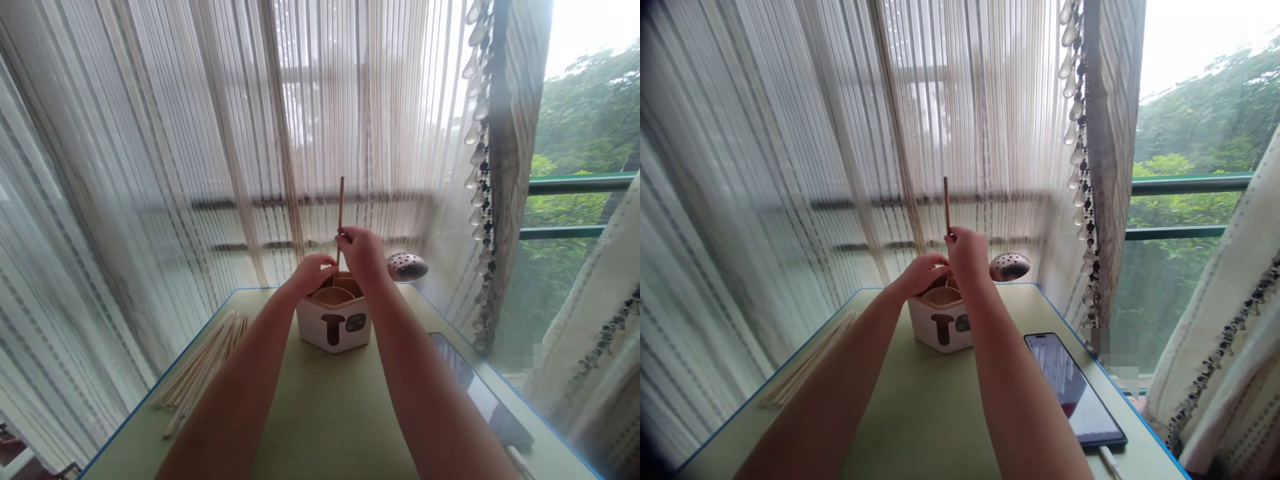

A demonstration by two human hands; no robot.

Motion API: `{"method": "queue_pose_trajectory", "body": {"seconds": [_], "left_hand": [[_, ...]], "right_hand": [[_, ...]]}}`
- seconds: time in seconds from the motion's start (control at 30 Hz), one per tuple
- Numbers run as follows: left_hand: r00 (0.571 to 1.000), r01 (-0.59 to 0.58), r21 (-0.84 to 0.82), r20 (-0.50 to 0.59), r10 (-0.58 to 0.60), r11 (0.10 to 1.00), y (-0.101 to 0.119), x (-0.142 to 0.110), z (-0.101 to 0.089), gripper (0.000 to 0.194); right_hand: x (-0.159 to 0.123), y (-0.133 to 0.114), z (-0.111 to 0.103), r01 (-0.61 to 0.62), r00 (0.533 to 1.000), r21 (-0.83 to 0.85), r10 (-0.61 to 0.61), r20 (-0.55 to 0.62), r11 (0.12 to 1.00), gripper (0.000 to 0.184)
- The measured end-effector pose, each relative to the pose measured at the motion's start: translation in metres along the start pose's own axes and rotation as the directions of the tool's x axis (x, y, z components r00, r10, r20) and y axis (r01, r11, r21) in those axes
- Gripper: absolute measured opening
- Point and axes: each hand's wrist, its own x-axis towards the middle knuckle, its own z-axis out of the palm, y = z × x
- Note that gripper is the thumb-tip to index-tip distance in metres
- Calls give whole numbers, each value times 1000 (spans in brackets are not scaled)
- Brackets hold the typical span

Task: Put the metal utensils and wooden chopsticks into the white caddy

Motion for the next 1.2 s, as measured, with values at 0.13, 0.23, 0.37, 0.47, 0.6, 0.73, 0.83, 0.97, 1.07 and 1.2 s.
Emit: {"method": "queue_pose_trajectory", "body": {"seconds": [0.13,0.23,0.37,0.47,0.6,0.73,0.83,0.97,1.07,1.2], "left_hand": [[998,-1,149,61,-9,989,4,-2,-4,22],[992,31,176,116,-52,984,13,-7,-15,20],[974,110,91,187,-125,990,23,-16,-28,18],[971,171,-85,181,-154,982,23,-18,-30,19],[961,241,-274,199,-190,931,21,-18,-27,25],[955,272,-141,163,-249,952,24,-21,-24,23],[963,241,-49,132,-233,969,31,-22,-23,20],[974,197,50,102,-201,979,42,-23,-26,20],[981,178,-8,77,-177,984,45,-22,-27,22],[970,217,25,108,-218,976,44,-22,-26,25]], "right_hand": [[-2,-1,9,-7,998,-3,7,55,1000,18],[-2,1,8,-49,996,66,43,79,997,16],[-2,-1,0,-66,992,99,55,116,993,11],[-5,-6,-4,-42,990,111,26,138,993,10],[-9,-14,-10,-61,980,90,42,194,994,12],[-12,-19,-16,-59,982,72,45,183,996,20],[-13,-18,-17,-21,993,122,7,118,992,20],[-12,-16,-17,-23,998,140,15,63,990,20],[-11,-14,-18,-43,995,152,29,92,987,18],[-10,-12,-18,-72,995,176,58,85,982,19]]}}
